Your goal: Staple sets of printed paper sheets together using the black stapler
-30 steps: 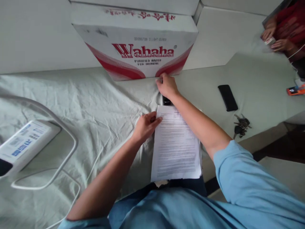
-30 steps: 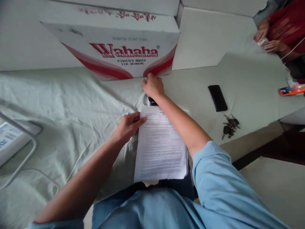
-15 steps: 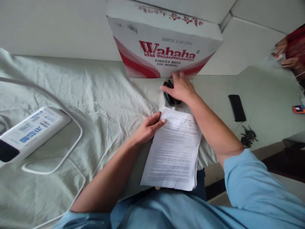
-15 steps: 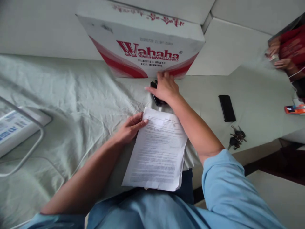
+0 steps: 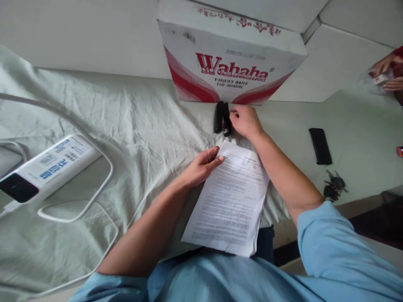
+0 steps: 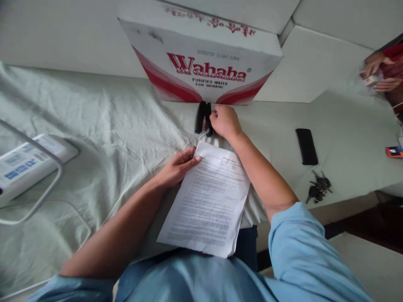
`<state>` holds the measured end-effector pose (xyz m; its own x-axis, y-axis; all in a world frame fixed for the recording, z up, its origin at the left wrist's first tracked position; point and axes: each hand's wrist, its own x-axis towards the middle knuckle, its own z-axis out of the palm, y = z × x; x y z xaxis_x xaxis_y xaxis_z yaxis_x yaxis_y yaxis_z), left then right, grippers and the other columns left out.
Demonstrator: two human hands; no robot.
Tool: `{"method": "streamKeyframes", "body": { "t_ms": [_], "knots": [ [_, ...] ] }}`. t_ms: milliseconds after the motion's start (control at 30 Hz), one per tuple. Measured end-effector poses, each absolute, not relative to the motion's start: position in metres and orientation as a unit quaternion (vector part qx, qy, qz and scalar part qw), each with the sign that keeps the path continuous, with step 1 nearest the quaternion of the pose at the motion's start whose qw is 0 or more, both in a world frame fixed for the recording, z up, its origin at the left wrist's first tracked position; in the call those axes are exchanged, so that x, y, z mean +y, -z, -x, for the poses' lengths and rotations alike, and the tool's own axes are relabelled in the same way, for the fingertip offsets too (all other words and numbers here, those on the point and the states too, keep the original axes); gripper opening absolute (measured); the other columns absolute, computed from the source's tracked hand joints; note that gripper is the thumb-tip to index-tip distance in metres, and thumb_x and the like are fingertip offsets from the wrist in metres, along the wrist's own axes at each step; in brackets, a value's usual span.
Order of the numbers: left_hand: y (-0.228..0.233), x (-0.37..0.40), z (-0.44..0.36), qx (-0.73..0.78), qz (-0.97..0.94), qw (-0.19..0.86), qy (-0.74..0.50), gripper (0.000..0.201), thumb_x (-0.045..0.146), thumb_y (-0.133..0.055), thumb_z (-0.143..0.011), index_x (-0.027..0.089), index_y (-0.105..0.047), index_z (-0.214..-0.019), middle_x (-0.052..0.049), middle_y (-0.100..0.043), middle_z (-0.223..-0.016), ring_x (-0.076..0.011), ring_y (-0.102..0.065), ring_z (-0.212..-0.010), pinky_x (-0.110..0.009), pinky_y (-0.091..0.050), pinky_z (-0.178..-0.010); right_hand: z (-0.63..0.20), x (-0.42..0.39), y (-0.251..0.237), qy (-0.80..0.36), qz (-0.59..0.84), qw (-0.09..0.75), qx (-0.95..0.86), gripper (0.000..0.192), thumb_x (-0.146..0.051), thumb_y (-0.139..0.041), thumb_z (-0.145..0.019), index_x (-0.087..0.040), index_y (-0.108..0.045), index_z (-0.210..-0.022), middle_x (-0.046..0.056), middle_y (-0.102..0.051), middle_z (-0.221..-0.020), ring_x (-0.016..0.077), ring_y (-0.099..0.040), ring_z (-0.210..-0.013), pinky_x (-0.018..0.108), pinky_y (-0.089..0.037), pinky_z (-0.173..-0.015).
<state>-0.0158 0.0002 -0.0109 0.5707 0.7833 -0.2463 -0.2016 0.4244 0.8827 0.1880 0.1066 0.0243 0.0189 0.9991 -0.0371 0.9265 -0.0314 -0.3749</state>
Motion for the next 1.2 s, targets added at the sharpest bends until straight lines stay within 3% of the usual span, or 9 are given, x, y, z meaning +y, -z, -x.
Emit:
{"method": "streamKeyframes", "body": {
  "t_ms": [133, 267, 433, 567, 667, 833, 1033, 1200],
  "knots": [
    [0.010, 0.001, 0.016, 0.310, -0.465, 0.776, -0.293, 0.042, 0.058, -0.073, -0.093, 0.020, -0.055, -0.088, 0.000, -0.055, -0.083, -0.0148, -0.051, -0.073, -0.027, -0.040, -0.062, -0.192, 0.096, -0.028, -0.098, 0.727, 0.065, -0.677, 0.032, -0.032, -0.054, -0.101, -0.016, -0.077, -0.117, 0.018, -0.079, -0.111, 0.0350, -0.071, -0.113, 0.048, -0.052, -0.102],
    [0.010, 0.001, 0.017, 0.303, -0.486, 0.771, -0.278, 0.043, 0.059, -0.069, -0.095, 0.021, -0.050, -0.087, -0.001, -0.053, -0.084, -0.0154, -0.050, -0.073, -0.028, -0.039, -0.062, -0.187, 0.096, -0.029, -0.092, 0.720, 0.095, -0.681, 0.039, -0.043, -0.048, -0.106, -0.019, -0.073, -0.124, 0.016, -0.077, -0.115, 0.0348, -0.070, -0.115, 0.049, -0.052, -0.102],
    [0.011, 0.002, 0.017, 0.300, -0.537, 0.740, -0.273, 0.045, 0.061, -0.066, -0.097, 0.022, -0.048, -0.084, 0.000, -0.047, -0.081, -0.0158, -0.047, -0.073, -0.029, -0.038, -0.063, -0.148, 0.115, -0.018, -0.105, 0.695, 0.101, -0.704, 0.076, -0.066, -0.063, -0.094, -0.012, -0.053, -0.146, 0.025, -0.065, -0.137, 0.0434, -0.059, -0.133, 0.058, -0.049, -0.108],
    [0.014, 0.004, 0.018, 0.300, -0.554, 0.722, -0.285, 0.045, 0.059, -0.064, -0.098, 0.022, -0.045, -0.080, 0.001, -0.041, -0.079, -0.0147, -0.041, -0.070, -0.029, -0.036, -0.063, -0.125, 0.130, -0.006, -0.133, 0.683, 0.076, -0.714, 0.092, -0.060, -0.082, -0.079, -0.009, -0.049, -0.148, 0.028, -0.058, -0.145, 0.0476, -0.052, -0.140, 0.063, -0.045, -0.112],
    [0.016, 0.005, 0.017, 0.291, -0.568, 0.716, -0.283, 0.043, 0.057, -0.061, -0.100, 0.022, -0.046, -0.082, 0.001, -0.043, -0.081, -0.0152, -0.042, -0.073, -0.030, -0.038, -0.065, -0.134, 0.136, -0.005, -0.154, 0.699, 0.074, -0.695, 0.080, -0.049, -0.082, -0.078, -0.011, -0.054, -0.142, 0.026, -0.064, -0.137, 0.0447, -0.058, -0.134, 0.060, -0.048, -0.110],
    [0.015, 0.006, 0.017, 0.279, -0.571, 0.723, -0.271, 0.039, 0.056, -0.058, -0.102, 0.021, -0.051, -0.088, -0.001, -0.051, -0.086, -0.0166, -0.050, -0.078, -0.031, -0.044, -0.071, -0.175, 0.132, -0.017, -0.178, 0.718, 0.148, -0.657, 0.048, -0.046, -0.063, -0.089, -0.016, -0.065, -0.126, 0.016, -0.074, -0.114, 0.0347, -0.069, -0.114, 0.049, -0.055, -0.100],
    [0.011, 0.006, 0.019, 0.292, -0.533, 0.741, -0.285, 0.040, 0.058, -0.065, -0.099, 0.020, -0.057, -0.089, -0.002, -0.057, -0.085, -0.0171, -0.055, -0.077, -0.030, -0.045, -0.067, -0.178, 0.106, -0.034, -0.102, 0.755, 0.124, -0.636, 0.033, -0.042, -0.064, -0.087, -0.014, -0.072, -0.100, 0.019, -0.075, -0.094, 0.0401, -0.070, -0.107, 0.052, -0.054, -0.097],
    [0.010, 0.006, 0.021, 0.280, -0.518, 0.758, -0.281, 0.039, 0.057, -0.065, -0.099, 0.020, -0.056, -0.090, -0.002, -0.058, -0.088, -0.0166, -0.056, -0.079, -0.029, -0.046, -0.069, -0.171, 0.102, -0.038, -0.128, 0.738, 0.112, -0.653, 0.028, -0.042, -0.069, -0.084, -0.017, -0.074, -0.095, 0.018, -0.075, -0.089, 0.0382, -0.072, -0.103, 0.045, -0.055, -0.090]
  ]
}}
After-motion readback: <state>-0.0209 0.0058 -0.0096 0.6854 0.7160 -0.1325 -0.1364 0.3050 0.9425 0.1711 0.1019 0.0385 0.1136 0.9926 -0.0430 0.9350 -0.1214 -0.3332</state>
